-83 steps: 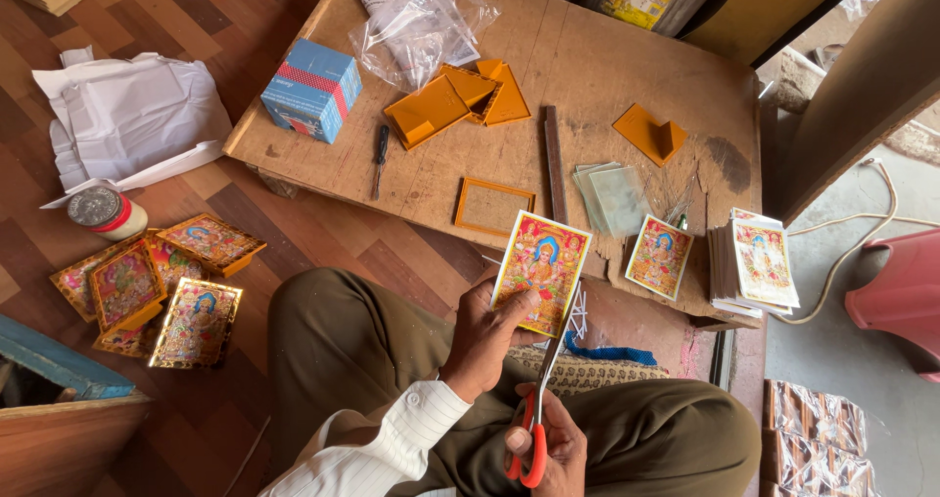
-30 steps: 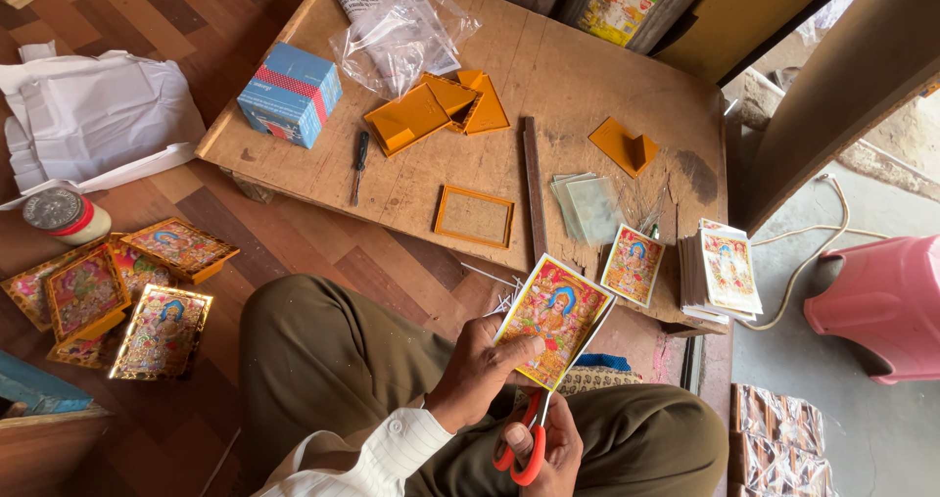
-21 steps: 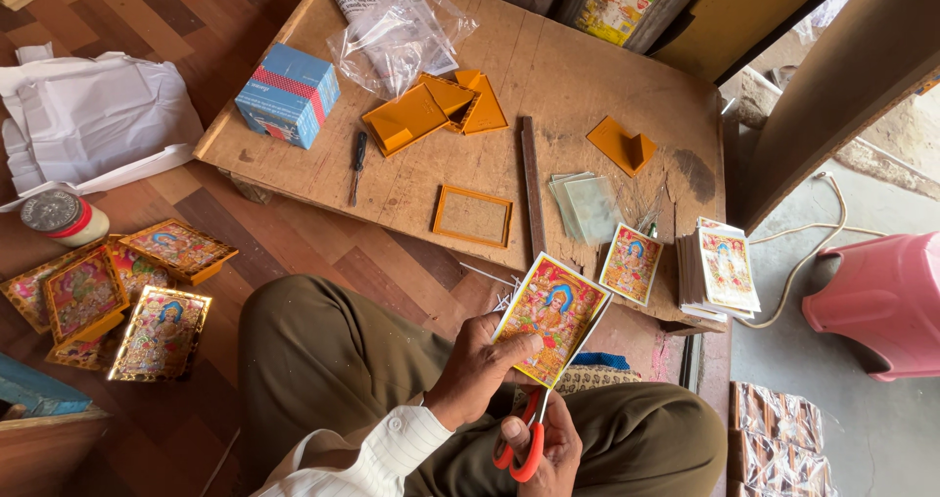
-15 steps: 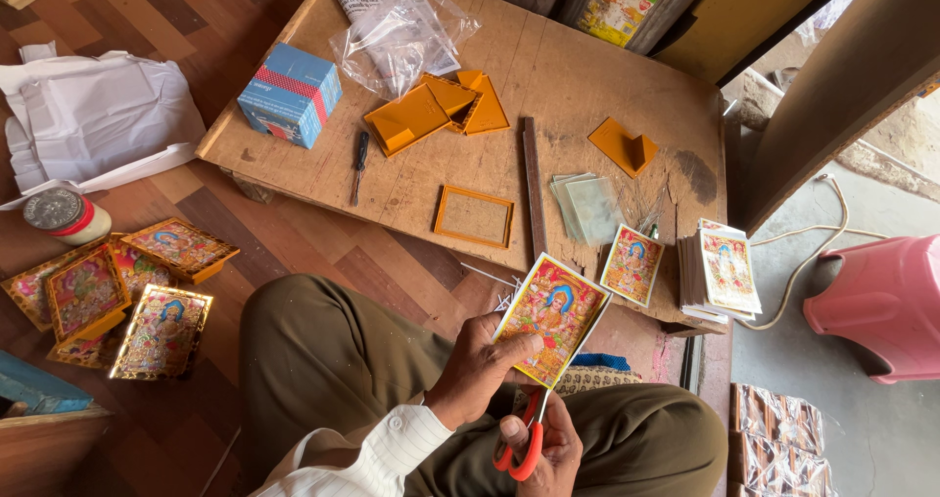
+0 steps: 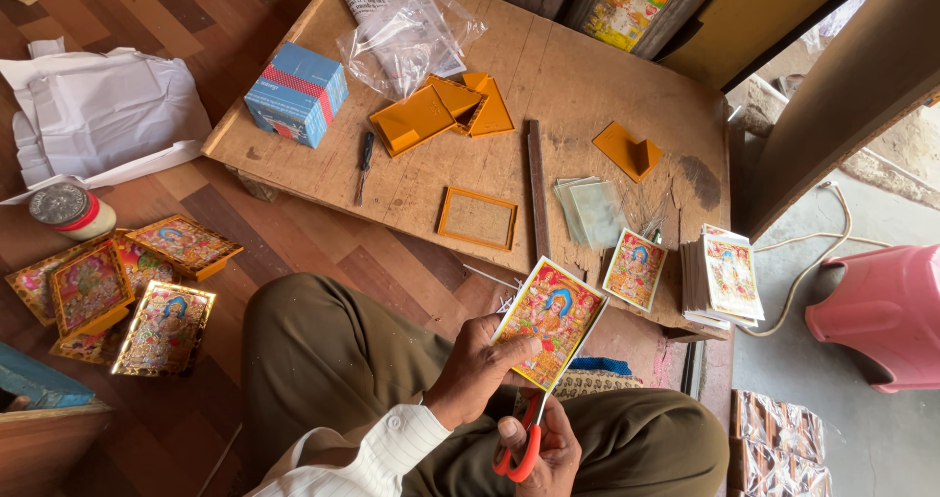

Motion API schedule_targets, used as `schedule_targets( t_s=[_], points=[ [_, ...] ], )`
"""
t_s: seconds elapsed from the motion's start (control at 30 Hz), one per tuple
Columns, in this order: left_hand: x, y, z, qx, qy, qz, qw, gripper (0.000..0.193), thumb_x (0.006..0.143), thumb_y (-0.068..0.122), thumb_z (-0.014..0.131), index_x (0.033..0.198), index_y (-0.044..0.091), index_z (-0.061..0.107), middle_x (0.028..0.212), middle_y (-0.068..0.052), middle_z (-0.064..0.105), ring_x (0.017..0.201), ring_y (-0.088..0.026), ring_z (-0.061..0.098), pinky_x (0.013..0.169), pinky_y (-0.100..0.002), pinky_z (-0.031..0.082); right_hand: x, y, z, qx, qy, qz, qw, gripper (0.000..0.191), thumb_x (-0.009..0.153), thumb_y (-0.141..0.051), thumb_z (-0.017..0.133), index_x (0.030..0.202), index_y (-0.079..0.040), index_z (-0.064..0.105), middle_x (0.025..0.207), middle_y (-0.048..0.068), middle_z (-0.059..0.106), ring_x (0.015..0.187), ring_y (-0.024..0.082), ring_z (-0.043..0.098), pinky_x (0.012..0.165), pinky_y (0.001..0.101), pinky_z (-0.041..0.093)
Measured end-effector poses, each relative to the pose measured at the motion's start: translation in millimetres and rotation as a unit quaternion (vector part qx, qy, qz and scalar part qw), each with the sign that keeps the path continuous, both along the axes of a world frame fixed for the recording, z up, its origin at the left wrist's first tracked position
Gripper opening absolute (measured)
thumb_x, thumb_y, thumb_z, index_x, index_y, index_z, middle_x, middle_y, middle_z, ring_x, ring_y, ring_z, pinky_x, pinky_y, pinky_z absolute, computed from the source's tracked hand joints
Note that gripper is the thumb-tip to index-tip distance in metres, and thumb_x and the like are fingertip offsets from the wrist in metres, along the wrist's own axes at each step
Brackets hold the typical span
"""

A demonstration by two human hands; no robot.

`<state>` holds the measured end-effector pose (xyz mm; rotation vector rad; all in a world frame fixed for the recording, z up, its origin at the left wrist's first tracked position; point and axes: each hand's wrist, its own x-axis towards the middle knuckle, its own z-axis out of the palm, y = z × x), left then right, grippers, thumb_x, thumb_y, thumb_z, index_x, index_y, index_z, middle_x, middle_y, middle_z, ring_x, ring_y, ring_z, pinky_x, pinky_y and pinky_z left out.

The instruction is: The person assembles small picture frames by marking a frame with a ruler and pen, cutting a printed image with scissors, and placing the image into a cardboard frame backing. The person also wipes a glass pane before placing it into the frame.

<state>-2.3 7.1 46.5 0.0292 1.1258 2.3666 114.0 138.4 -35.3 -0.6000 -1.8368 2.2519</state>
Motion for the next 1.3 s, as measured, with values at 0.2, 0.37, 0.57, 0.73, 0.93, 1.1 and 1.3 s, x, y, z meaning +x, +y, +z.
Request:
schedule_targets(
  t_s=[0.2,0.37,0.57,0.73,0.93,1.1,1.3],
  points=[
    [-2.7,-4.2,-7.3,-0.013,-0.004,0.01,1.0,0.034,0.088,0.017,0.071,0.112,-0.006,0.068,0.1,-0.013,0.077,0.085,-0.019,0.075,0.073,-0.036,0.066,-6.3,3.6,3.5,-0.036,0.075,-0.012,0.996,0.059,0.078,-0.007,0.082,0.129,0.009,0.058,0.077,0.015,0.068,0.054,0.02,0.066,0.046,0.0323,0.053],
    [-11.5,-24.4,-14.7,-0.151,0.15,-0.032,0.977,0.026,0.085,0.008,0.075,0.103,-0.011,0.071,0.093,-0.01,0.073,0.083,-0.014,0.065,0.072,-0.03,0.057,-30.0,37.5,43.2,-0.018,0.073,-0.074,0.994,0.05,0.079,-0.005,0.075,0.125,0.004,0.056,0.085,0.013,0.07,0.064,0.021,0.072,0.053,0.033,0.058],
    [-18.4,-34.9,-12.1,-0.119,0.139,-0.004,0.983,0.043,0.077,0.007,0.076,0.117,0.0,0.064,0.104,-0.005,0.072,0.094,-0.012,0.068,0.084,-0.029,0.057,-43.0,50.9,72.1,0.014,0.072,-0.017,0.997,0.044,0.082,0.003,0.077,0.123,0.004,0.063,0.091,0.008,0.069,0.068,0.015,0.065,0.058,0.0298,0.054],
    [7.9,-20.5,-6.0,0.055,-0.007,0.07,0.996,0.035,0.091,0.014,0.069,0.123,0.0,0.063,0.111,-0.009,0.076,0.102,-0.016,0.073,0.09,-0.032,0.06,-53.0,20.2,69.5,-0.066,0.07,-0.06,0.994,0.039,0.082,0.002,0.074,0.119,0.003,0.062,0.09,0.006,0.071,0.071,0.015,0.069,0.056,0.0299,0.056],
    [18.3,0.4,-4.5,0.007,-0.037,0.123,0.992,0.031,0.089,0.012,0.073,0.116,-0.002,0.07,0.101,-0.007,0.077,0.086,-0.015,0.073,0.072,-0.029,0.059,-48.0,8.6,51.2,-0.079,0.074,-0.013,0.994,0.048,0.086,-0.018,0.079,0.124,0.004,0.061,0.083,0.008,0.069,0.058,0.015,0.063,0.045,0.025,0.046],
    [-8.3,-1.7,2.7,0.013,-0.039,0.183,0.982,0.025,0.088,0.011,0.075,0.109,-0.004,0.073,0.097,-0.01,0.077,0.079,-0.017,0.074,0.067,-0.032,0.063,-20.7,6.9,17.6,-0.062,0.088,0.104,0.989,0.087,0.07,-0.05,0.086,0.129,0.006,0.056,0.067,0.013,0.066,0.045,0.02,0.063,0.038,0.0282,0.048],
    [-11.5,1.8,14.6,0.019,-0.035,0.186,0.982,0.026,0.087,0.009,0.073,0.11,-0.003,0.072,0.098,-0.01,0.077,0.082,-0.017,0.075,0.068,-0.034,0.065,-3.2,6.3,0.1,-0.076,0.065,0.211,0.972,0.091,0.073,-0.053,0.087,0.133,0.008,0.056,0.07,0.013,0.067,0.054,0.022,0.068,0.047,0.0285,0.051]
  ],
)
